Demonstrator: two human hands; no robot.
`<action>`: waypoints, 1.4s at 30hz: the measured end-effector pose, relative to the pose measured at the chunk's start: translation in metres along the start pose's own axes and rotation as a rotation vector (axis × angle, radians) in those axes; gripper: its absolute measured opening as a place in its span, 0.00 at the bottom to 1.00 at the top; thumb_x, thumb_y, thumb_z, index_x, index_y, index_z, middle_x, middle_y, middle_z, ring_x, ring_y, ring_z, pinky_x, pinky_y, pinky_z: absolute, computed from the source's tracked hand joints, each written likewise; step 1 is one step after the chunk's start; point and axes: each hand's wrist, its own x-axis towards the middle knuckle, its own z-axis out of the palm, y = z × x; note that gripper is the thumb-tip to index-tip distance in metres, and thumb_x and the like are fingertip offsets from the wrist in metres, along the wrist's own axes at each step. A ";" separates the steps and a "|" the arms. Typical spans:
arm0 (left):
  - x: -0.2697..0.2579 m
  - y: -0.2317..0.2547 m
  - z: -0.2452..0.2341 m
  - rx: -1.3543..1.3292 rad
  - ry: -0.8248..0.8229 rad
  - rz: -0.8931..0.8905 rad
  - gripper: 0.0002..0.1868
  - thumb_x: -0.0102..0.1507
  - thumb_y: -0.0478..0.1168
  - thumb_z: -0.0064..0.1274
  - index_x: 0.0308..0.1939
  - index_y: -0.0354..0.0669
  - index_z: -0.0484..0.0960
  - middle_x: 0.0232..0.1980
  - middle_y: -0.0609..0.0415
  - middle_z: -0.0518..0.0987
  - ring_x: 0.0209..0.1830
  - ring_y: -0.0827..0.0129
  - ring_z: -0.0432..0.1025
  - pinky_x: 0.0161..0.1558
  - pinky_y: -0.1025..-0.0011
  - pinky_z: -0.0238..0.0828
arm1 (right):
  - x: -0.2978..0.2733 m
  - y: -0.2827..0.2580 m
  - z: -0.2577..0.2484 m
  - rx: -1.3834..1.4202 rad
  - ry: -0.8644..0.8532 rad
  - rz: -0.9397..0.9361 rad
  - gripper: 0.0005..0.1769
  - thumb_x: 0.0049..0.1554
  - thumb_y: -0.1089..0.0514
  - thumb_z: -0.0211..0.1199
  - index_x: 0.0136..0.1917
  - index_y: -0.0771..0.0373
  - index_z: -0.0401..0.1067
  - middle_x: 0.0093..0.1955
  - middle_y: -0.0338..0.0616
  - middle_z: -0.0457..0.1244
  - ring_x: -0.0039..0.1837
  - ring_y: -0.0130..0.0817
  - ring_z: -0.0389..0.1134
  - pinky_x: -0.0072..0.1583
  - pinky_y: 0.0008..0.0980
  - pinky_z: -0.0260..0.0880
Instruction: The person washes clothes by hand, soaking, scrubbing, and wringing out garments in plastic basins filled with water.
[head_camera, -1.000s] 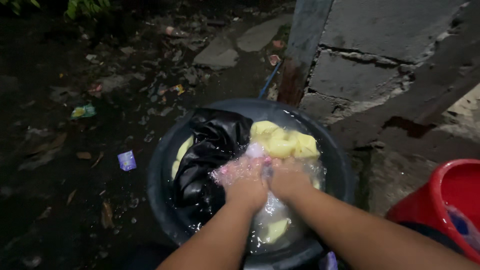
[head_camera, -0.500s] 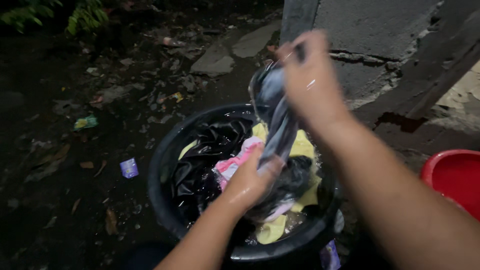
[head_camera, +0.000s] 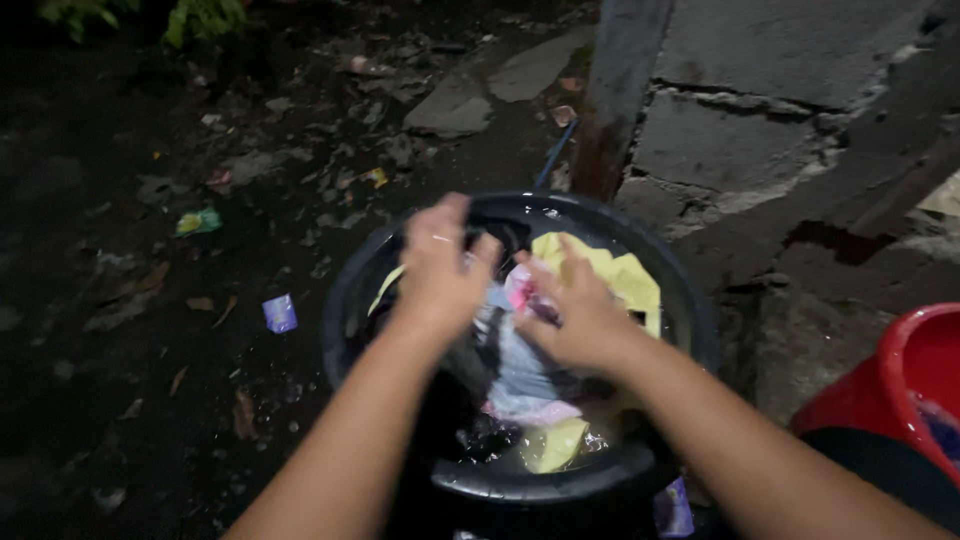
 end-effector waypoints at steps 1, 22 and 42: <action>-0.010 0.002 0.009 0.172 -0.285 -0.067 0.38 0.64 0.54 0.51 0.76 0.52 0.59 0.76 0.43 0.56 0.73 0.45 0.49 0.68 0.43 0.48 | 0.000 -0.007 0.010 -0.191 -0.245 0.062 0.46 0.51 0.31 0.61 0.79 0.41 0.55 0.86 0.47 0.27 0.83 0.61 0.36 0.73 0.68 0.47; -0.065 -0.085 0.085 0.246 -0.624 -0.098 0.36 0.68 0.61 0.33 0.77 0.54 0.56 0.82 0.53 0.49 0.80 0.51 0.44 0.76 0.53 0.35 | 0.019 0.047 0.078 -0.075 -0.172 -0.173 0.30 0.60 0.47 0.55 0.75 0.53 0.66 0.84 0.64 0.46 0.74 0.60 0.57 0.69 0.52 0.56; -0.039 -0.022 0.083 -1.104 -0.460 -0.475 0.24 0.66 0.58 0.35 0.50 0.47 0.78 0.46 0.53 0.81 0.47 0.63 0.76 0.51 0.64 0.75 | -0.014 -0.106 -0.004 0.270 0.332 -0.354 0.18 0.45 0.45 0.79 0.32 0.61 0.80 0.35 0.50 0.69 0.39 0.37 0.69 0.44 0.38 0.70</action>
